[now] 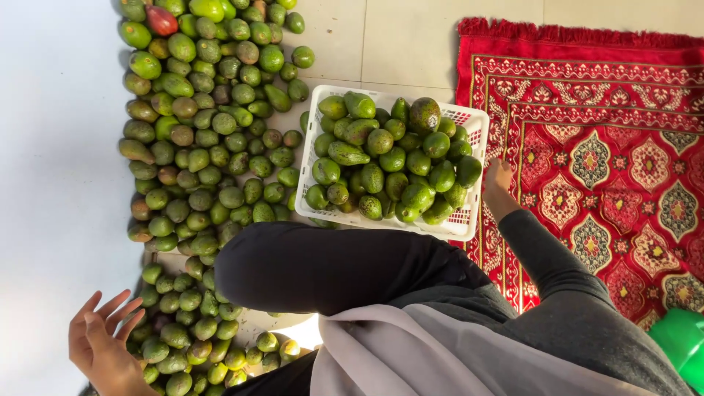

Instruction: The person sits on the floor and sorts avocados by hand, picking them from a large pile, inspecting them, and placing selected ones into a white plastic basket.

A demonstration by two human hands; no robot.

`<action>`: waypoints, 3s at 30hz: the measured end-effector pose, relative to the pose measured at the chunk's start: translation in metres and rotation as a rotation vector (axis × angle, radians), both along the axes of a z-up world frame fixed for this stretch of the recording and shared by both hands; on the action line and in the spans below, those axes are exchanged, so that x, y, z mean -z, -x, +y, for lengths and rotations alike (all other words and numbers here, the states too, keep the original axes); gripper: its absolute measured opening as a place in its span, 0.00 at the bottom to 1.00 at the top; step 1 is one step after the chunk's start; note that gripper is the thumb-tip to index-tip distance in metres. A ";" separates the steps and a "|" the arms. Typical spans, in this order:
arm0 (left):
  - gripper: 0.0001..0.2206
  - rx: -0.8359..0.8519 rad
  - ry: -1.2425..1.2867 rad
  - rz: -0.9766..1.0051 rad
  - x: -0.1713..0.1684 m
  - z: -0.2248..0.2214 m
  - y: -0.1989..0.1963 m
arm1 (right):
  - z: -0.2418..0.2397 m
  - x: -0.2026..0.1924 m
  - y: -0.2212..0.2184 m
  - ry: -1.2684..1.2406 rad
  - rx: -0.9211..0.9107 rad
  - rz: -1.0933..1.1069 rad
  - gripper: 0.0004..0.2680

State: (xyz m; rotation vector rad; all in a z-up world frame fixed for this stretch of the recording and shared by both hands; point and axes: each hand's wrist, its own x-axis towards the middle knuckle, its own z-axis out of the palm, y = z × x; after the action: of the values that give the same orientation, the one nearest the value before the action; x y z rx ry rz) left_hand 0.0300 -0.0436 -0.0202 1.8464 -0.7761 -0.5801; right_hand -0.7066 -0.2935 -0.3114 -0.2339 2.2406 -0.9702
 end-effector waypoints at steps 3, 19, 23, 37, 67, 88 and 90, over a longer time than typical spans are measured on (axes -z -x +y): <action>0.21 0.043 0.029 0.004 0.007 0.007 -0.009 | -0.021 0.023 -0.006 0.357 -0.070 0.366 0.06; 0.29 0.225 -0.713 0.175 -0.023 0.066 0.037 | -0.087 -0.078 -0.457 1.070 -1.163 -0.044 0.08; 0.32 0.205 -0.809 0.065 -0.014 0.087 0.031 | -0.062 -0.073 -0.540 0.971 -1.445 -0.062 0.06; 0.33 0.177 -0.936 -0.231 0.012 0.091 0.040 | -0.076 0.060 -0.715 0.395 -2.216 0.338 0.20; 0.27 -0.250 0.001 -0.578 -0.022 0.050 0.044 | 0.001 -0.275 -0.669 0.886 -2.521 -0.984 0.23; 0.26 -0.257 0.702 -0.352 -0.023 0.035 0.062 | 0.065 -0.335 -0.624 1.129 -2.521 -1.094 0.31; 0.25 -0.303 0.685 -0.321 -0.014 0.032 0.059 | 0.070 -0.341 -0.623 1.273 -2.516 -0.942 0.31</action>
State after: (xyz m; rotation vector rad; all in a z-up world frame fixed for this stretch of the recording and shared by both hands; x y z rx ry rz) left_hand -0.0294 -0.0117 -0.0061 1.3779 -0.7587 0.1780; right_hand -0.0835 -0.2233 0.0295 -1.7778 -0.6295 -0.3322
